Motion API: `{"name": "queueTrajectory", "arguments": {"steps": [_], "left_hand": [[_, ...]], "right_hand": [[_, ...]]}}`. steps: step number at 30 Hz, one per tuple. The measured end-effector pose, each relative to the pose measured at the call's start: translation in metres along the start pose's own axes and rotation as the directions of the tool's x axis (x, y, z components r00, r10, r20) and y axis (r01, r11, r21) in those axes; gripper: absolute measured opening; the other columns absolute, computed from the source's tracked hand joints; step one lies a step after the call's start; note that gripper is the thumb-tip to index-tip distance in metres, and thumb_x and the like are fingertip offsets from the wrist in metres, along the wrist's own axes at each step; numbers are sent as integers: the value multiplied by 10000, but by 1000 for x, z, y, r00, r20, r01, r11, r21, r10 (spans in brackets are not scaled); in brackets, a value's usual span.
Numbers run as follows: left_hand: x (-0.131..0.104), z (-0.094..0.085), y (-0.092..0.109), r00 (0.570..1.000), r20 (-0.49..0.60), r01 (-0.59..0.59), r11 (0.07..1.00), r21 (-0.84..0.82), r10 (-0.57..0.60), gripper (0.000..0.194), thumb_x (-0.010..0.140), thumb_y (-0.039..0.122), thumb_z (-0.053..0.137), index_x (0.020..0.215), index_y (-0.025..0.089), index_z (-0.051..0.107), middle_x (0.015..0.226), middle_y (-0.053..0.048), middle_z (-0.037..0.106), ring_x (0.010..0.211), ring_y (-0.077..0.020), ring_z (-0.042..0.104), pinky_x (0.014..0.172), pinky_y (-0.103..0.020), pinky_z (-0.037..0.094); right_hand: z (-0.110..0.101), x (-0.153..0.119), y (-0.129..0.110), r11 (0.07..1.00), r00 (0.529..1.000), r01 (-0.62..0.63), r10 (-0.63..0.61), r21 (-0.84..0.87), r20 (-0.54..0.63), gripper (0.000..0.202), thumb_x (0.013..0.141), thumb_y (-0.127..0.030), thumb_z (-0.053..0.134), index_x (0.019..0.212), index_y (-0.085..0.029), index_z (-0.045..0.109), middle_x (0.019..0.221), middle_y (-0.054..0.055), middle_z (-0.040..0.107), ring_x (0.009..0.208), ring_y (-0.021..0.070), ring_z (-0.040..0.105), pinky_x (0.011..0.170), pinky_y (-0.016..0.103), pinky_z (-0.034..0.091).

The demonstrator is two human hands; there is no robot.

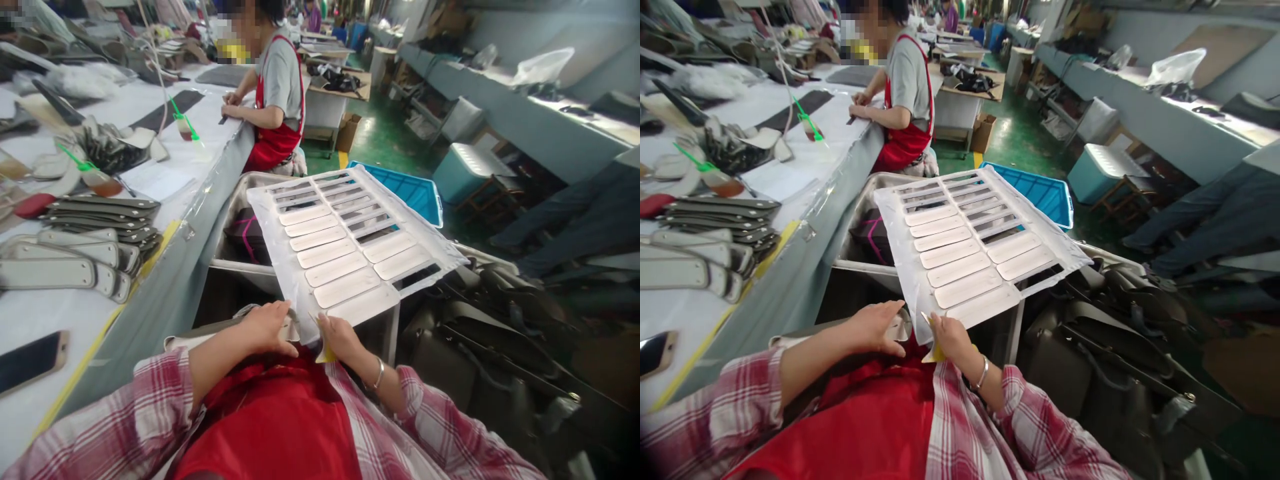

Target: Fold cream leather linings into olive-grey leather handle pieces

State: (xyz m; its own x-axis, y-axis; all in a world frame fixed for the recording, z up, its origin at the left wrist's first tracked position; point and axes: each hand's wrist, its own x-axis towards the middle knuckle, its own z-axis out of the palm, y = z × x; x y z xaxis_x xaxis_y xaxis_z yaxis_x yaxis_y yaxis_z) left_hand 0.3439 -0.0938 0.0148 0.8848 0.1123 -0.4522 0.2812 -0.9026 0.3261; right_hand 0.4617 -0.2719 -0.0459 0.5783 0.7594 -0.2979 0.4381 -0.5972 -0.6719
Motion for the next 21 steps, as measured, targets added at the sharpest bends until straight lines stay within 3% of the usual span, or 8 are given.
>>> {"name": "queueTrajectory", "arguments": {"steps": [4, 8, 12, 15, 17, 18, 19, 21], "left_hand": [[1, 9, 13, 995, -95, 49, 990, 129, -36, 880, 562, 593, 652, 1248, 118, 372, 1165, -160, 519, 1042, -320, 502, 873, -418, 398], [-7, 19, 20, 973, -227, 87, 979, 186, -44, 785, 650, 517, 608, 1270, 109, 352, 1172, -168, 499, 1047, -313, 470, 876, -415, 364], [-13, 29, 27, 922, -387, 94, 972, 217, -2, 711, 709, 473, 558, 1285, 104, 363, 1188, -159, 487, 1052, -293, 449, 904, -398, 331], [-15, 32, 31, 897, -442, 99, 964, 248, 21, 685, 741, 444, 527, 1304, 94, 358, 1183, -168, 480, 1054, -296, 440, 921, -410, 314], [-15, 33, 34, 891, -453, 104, 956, 273, 32, 672, 752, 422, 520, 1319, 104, 350, 1192, -171, 473, 1060, -301, 436, 926, -421, 309], [-16, 33, 35, 889, -456, 113, 951, 287, 32, 665, 752, 406, 523, 1324, 115, 348, 1200, -170, 468, 1064, -304, 434, 928, -427, 307], [-16, 33, 36, 888, -459, 124, 946, 299, 28, 662, 748, 390, 530, 1328, 128, 346, 1208, -169, 464, 1066, -306, 433, 930, -432, 305], [-17, 33, 39, 885, -465, 148, 937, 316, 17, 666, 736, 358, 548, 1334, 151, 343, 1219, -166, 458, 1068, -308, 433, 938, -439, 300]], "right_hand": [[33, -26, 9, 986, 995, -94, 99, 139, -28, 643, 923, -492, 74, 601, -167, 526, 602, 62, 582, 574, 157, 545, 571, 260, 407], [52, -48, 18, 919, 985, -148, 170, 365, -30, 586, 893, -548, 142, 609, -183, 501, 622, 45, 570, 604, 167, 546, 596, 268, 424], [52, -65, 25, 792, 971, -191, 238, 579, -6, 461, 851, -519, 285, 645, -179, 519, 668, 32, 556, 672, 176, 534, 658, 288, 424], [40, -76, 25, 591, 946, -301, 283, 748, 157, 253, 780, -399, 434, 738, -170, 532, 723, 26, 579, 699, 167, 556, 644, 274, 432], [27, -83, 23, 453, 933, -360, 175, 815, 315, 200, 693, -304, 542, 834, -163, 531, 787, 23, 609, 717, 160, 580, 646, 263, 443], [20, -85, 22, 432, 921, -378, 82, 819, 382, 258, 659, -263, 578, 891, -160, 530, 837, 26, 622, 743, 160, 591, 664, 264, 450], [13, -87, 22, 456, 901, -381, -13, 804, 434, 318, 643, -235, 601, 943, -157, 528, 888, 32, 630, 773, 163, 597, 687, 268, 456], [0, -88, 21, 604, 852, -338, -129, 722, 507, 350, 668, -218, 612, 1002, -157, 527, 945, 40, 635, 813, 167, 598, 704, 277, 466]]}}
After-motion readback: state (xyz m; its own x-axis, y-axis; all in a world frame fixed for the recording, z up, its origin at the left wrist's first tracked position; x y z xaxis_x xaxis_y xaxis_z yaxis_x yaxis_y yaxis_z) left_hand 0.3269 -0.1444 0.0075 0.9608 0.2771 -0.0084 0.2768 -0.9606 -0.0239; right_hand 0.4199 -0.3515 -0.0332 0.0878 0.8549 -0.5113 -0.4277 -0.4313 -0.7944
